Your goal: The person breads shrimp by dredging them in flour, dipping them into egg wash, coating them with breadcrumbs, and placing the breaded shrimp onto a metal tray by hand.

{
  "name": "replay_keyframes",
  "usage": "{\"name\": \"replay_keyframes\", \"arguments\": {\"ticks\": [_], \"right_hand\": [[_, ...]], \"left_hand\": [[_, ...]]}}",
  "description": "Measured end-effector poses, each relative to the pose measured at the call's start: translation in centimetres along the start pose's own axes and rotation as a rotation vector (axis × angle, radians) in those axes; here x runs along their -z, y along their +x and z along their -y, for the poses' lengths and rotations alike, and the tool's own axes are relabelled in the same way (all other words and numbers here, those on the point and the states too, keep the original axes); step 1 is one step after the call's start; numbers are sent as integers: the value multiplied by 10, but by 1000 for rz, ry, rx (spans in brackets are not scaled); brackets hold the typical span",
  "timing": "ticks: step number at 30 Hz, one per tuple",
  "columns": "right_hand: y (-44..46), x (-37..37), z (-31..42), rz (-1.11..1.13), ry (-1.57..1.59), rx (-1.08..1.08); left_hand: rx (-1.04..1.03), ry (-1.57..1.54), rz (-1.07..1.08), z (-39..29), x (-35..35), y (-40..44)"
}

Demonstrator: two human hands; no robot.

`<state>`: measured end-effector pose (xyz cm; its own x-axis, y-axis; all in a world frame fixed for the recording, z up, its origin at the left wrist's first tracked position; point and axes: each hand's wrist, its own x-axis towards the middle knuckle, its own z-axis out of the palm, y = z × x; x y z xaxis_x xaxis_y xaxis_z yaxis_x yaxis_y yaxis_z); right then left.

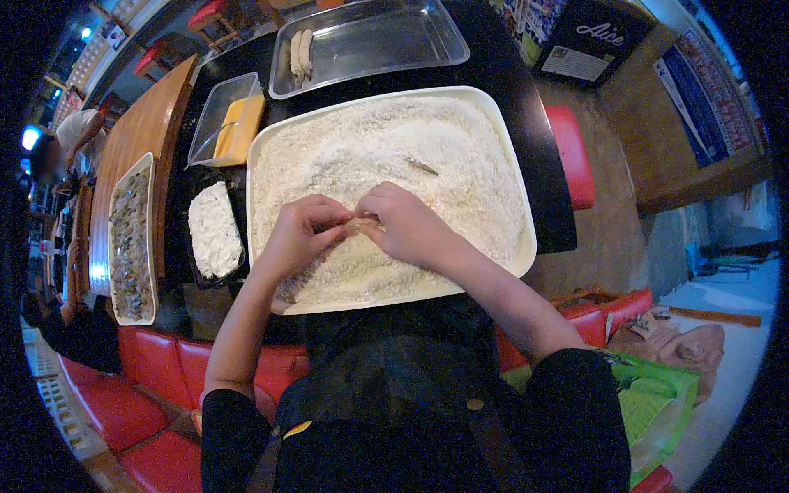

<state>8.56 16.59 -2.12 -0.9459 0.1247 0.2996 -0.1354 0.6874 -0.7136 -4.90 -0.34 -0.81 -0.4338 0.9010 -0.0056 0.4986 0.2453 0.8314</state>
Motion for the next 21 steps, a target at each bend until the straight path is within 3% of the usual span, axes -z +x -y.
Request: {"name": "replay_keyframes", "arguments": {"ticks": [2, 5, 6, 9, 11, 21], "right_hand": [[-1, -1, -1, -48, 5, 35], [7, 16, 19, 189, 221, -340], [8, 15, 18, 157, 197, -288], [7, 8, 7, 76, 102, -112], [4, 6, 0, 38, 12, 34], [-4, 8, -3, -1, 63, -16]], "left_hand": [[23, -22, -23, -3, 8, -2], [224, -108, 63, 4, 17, -6], [318, -146, 108, 6, 19, -6], [-47, 164, -77, 8, 18, -6], [-66, 165, -53, 5, 22, -8], [-18, 180, 44, 5, 26, -7]]}}
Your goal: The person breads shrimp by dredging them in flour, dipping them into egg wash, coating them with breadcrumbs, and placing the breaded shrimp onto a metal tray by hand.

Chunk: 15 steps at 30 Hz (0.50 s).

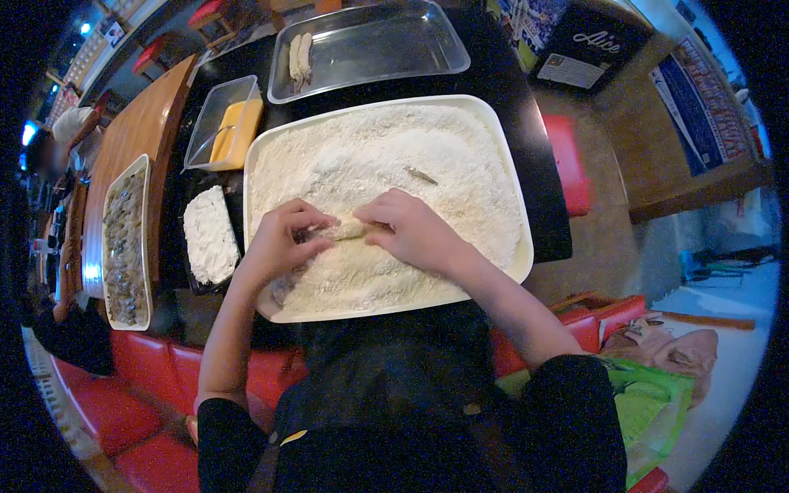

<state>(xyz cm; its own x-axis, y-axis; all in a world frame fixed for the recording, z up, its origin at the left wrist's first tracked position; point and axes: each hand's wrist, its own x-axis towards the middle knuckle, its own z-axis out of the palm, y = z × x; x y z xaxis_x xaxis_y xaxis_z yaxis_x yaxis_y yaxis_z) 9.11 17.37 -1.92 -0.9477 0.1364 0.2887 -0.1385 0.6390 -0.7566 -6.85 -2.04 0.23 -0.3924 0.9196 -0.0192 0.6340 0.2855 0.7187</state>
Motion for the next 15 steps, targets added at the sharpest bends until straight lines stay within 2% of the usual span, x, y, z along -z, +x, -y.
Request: {"name": "replay_keyframes", "arguments": {"ticks": [2, 5, 11, 14, 15], "right_hand": [[-4, 10, 7, -16, 46, -86], [-9, 11, -3, 5, 0, -50], [-10, 11, -2, 48, -7, -119], [-9, 12, 3, -110, 70, -8], [-10, 14, 2, -106, 50, -23]], "left_hand": [[-28, -28, -26, -10, -4, 3], [8, -166, -29, -22, -19, 8], [54, -117, -27, -25, -28, 12], [-61, -185, 40, -18, -23, 16], [-69, -109, -36, -17, -24, 16]]}}
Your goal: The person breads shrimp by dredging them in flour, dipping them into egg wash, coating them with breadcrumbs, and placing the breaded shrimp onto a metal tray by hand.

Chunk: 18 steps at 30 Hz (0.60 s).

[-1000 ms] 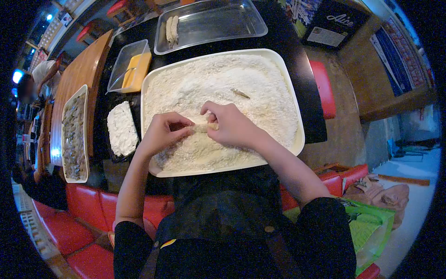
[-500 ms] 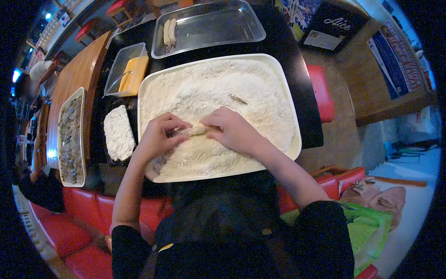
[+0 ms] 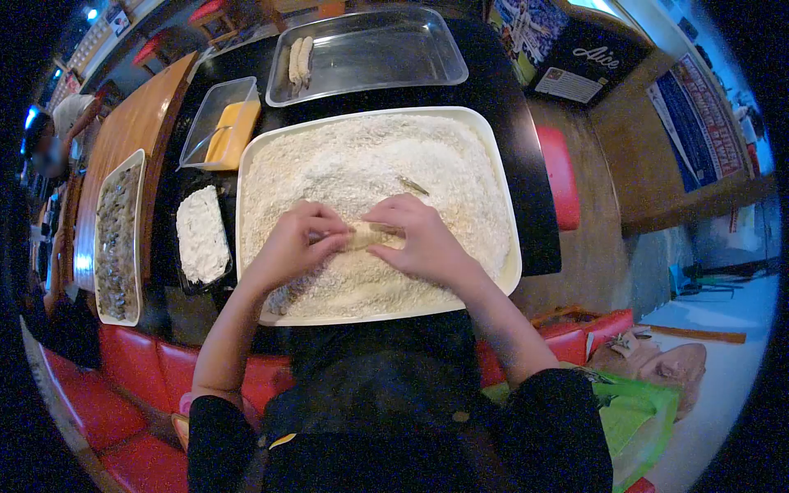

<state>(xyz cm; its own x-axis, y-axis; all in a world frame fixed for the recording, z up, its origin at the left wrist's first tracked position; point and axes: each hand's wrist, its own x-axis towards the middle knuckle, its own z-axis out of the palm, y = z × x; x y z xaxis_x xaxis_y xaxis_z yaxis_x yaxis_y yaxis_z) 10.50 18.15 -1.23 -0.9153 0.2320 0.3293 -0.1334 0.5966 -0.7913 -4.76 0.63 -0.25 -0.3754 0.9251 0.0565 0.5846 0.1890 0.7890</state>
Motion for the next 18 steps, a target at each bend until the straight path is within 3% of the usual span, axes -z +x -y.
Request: {"name": "replay_keyframes", "arguments": {"ticks": [2, 5, 14, 17, 18], "right_hand": [[-2, 5, -3, 2, -43, -29], [-3, 5, 0, 54, -2, -170], [-1, -6, -6, 83, -97, -85], [0, 4, -2, -154, -110, 26], [1, 12, -5, -201, -160, 22]], "left_hand": [[-27, 159, -144, -1, -4, 2], [-77, 86, -89, -3, -11, 1], [-9, 84, -37, 0, -16, 1], [-89, 60, -98, -6, -1, -2], [-29, 36, -151, -2, 7, -2]]}}
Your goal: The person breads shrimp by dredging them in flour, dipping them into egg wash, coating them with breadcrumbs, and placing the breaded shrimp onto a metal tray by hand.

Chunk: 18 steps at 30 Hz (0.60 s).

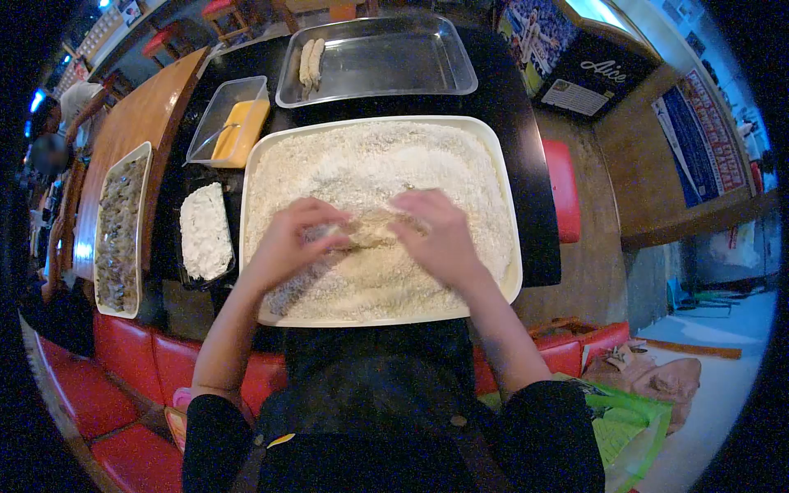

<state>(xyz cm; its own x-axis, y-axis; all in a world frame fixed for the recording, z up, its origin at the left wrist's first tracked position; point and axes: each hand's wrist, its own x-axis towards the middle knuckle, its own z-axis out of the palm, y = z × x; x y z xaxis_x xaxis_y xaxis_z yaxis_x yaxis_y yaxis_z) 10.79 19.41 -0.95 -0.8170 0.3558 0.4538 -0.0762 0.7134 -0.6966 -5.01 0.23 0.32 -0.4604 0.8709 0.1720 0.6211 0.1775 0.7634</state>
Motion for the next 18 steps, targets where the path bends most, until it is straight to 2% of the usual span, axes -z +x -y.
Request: {"name": "replay_keyframes", "arguments": {"ticks": [1, 2, 4, 5, 7, 9, 11, 12, 15, 18], "right_hand": [[4, 9, -7, -45, -49, -3], [7, 17, -13, -42, -60, -99], [14, 27, -21, -41, -82, -286], [15, 26, -22, -12, -115, -274], [18, 22, -23, 48, -183, -247], [21, 9, -27, 79, -116, -255], [24, -1, -26, 126, -89, -325], [26, -2, -19, 125, -115, -286], [31, 0, 6, 154, 10, -451], [31, 1, 15, 128, 189, -420]], "left_hand": [[64, -19, -52, 6, 9, 2], [129, -37, -104, 9, 15, 4], [246, 109, -77, 6, 21, 9], [302, 181, -65, 4, 23, 11], [227, 165, -48, 8, 6, 10], [209, 82, -21, 2, -13, 14], [110, 144, -62, -8, -22, 22], [61, 174, -82, -15, -25, 27], [-91, 211, -144, -35, -29, 38], [-174, 171, -88, -28, -37, 49]]}}
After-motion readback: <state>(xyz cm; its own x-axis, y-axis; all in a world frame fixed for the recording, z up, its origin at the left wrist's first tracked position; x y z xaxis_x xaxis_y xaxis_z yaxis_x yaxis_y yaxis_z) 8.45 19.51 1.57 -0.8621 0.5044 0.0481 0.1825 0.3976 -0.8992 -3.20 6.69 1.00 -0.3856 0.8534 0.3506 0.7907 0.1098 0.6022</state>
